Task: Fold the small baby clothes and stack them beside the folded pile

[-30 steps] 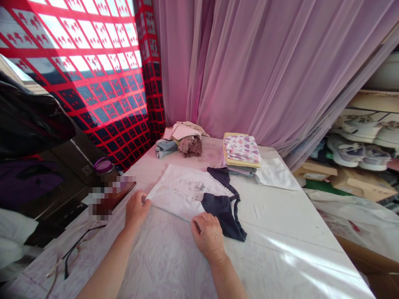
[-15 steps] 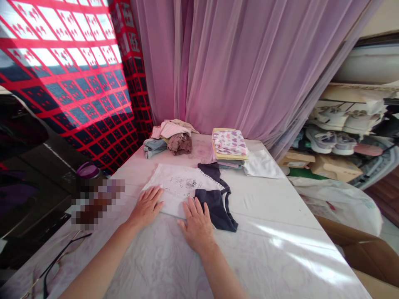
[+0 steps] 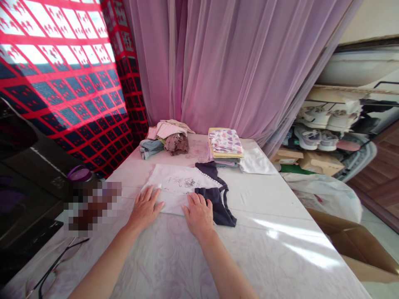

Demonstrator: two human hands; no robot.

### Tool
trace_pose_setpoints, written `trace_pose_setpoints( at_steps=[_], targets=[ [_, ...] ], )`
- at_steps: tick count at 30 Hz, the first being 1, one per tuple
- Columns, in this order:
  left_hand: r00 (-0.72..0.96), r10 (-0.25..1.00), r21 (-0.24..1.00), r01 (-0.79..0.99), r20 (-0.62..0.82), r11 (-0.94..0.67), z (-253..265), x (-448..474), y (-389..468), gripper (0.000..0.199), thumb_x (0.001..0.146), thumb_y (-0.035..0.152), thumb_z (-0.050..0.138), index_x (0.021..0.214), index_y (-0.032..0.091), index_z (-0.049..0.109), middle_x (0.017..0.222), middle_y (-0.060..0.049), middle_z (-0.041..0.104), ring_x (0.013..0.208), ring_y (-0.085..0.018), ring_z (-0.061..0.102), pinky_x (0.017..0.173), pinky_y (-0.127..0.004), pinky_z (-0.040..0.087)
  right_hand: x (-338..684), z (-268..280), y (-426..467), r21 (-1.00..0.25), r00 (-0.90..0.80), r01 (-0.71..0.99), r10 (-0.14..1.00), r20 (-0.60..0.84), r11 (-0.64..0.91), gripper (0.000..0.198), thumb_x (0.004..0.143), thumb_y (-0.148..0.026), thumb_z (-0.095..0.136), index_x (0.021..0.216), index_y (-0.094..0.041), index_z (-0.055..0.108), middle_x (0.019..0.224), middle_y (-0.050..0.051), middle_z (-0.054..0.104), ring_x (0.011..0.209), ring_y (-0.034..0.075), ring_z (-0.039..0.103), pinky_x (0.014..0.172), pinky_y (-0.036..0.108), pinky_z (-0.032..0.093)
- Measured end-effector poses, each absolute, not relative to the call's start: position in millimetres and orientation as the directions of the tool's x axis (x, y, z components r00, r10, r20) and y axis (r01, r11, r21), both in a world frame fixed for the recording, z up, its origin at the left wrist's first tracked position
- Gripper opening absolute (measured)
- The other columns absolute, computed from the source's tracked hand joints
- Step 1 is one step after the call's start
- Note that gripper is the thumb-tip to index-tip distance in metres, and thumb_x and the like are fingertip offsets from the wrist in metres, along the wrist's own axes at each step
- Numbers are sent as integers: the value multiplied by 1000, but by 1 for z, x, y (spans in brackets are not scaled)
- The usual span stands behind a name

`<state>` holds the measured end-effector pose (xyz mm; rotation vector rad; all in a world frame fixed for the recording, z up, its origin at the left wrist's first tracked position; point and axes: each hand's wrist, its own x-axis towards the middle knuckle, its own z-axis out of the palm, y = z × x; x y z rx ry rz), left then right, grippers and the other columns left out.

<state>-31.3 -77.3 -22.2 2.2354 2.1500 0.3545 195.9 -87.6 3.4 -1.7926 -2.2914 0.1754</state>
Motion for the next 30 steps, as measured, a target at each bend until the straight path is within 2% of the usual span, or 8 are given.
trace_pose_setpoints(
  at_steps=[5,10,12,16,20,23,26,30],
  targets=[
    [55,985,172,982,162,-83,-19,-31,-79,55,93,44,43,143,22,48,155,-11,39,143,-35,34,116,-56,22,187,5,-91,-236,-187,946,968,165,223,43,101,-39,34,135,-27,58,147,8,51,138,30,38,112,58,20],
    [53,986,151,985,159,-78,-18,-31,-79,55,93,46,42,143,23,48,153,-10,42,142,-34,35,116,-54,24,168,7,-90,-271,-457,838,880,126,474,48,102,-41,33,145,-24,46,154,5,41,144,23,32,119,49,16],
    [48,984,131,989,171,-71,-20,-31,-79,57,93,47,42,143,22,48,154,-12,41,142,-33,36,116,-53,25,166,3,-88,-277,-503,818,860,84,505,51,102,-43,33,147,-23,43,155,6,38,144,23,32,119,48,17],
    [12,983,126,991,185,-36,-25,-32,-78,63,92,51,42,144,15,44,154,-16,40,143,-32,35,117,-50,24,182,-6,-87,-237,-448,864,893,41,444,54,102,-45,31,149,-20,39,157,7,33,146,23,28,120,50,17],
    [-37,991,134,991,132,19,-24,-34,-79,70,92,53,40,146,9,41,155,-19,36,145,-32,31,117,-51,23,203,-8,-90,-187,-397,899,917,30,396,55,101,-44,33,149,-19,39,157,7,32,146,25,28,118,53,19],
    [-59,992,143,989,111,42,-21,-38,-81,67,92,51,41,145,9,42,155,-18,37,145,-32,30,116,-54,25,210,-7,-93,-167,-388,907,921,29,387,54,100,-43,36,149,-19,40,156,9,35,145,27,30,117,55,22],
    [-74,981,187,981,180,40,-20,-47,-81,55,94,43,38,139,13,50,151,-15,44,141,-30,38,114,-50,31,211,-6,-95,-180,-369,910,928,53,372,50,100,-41,36,146,-21,46,155,8,38,144,27,32,117,55,22],
    [-205,931,242,961,302,134,-24,-71,-78,46,94,36,39,128,14,60,145,-16,52,133,-31,47,107,-49,40,212,-5,-97,-220,-334,912,938,90,345,44,101,-35,35,137,-21,56,151,7,45,140,25,39,117,52,25]
  ],
)
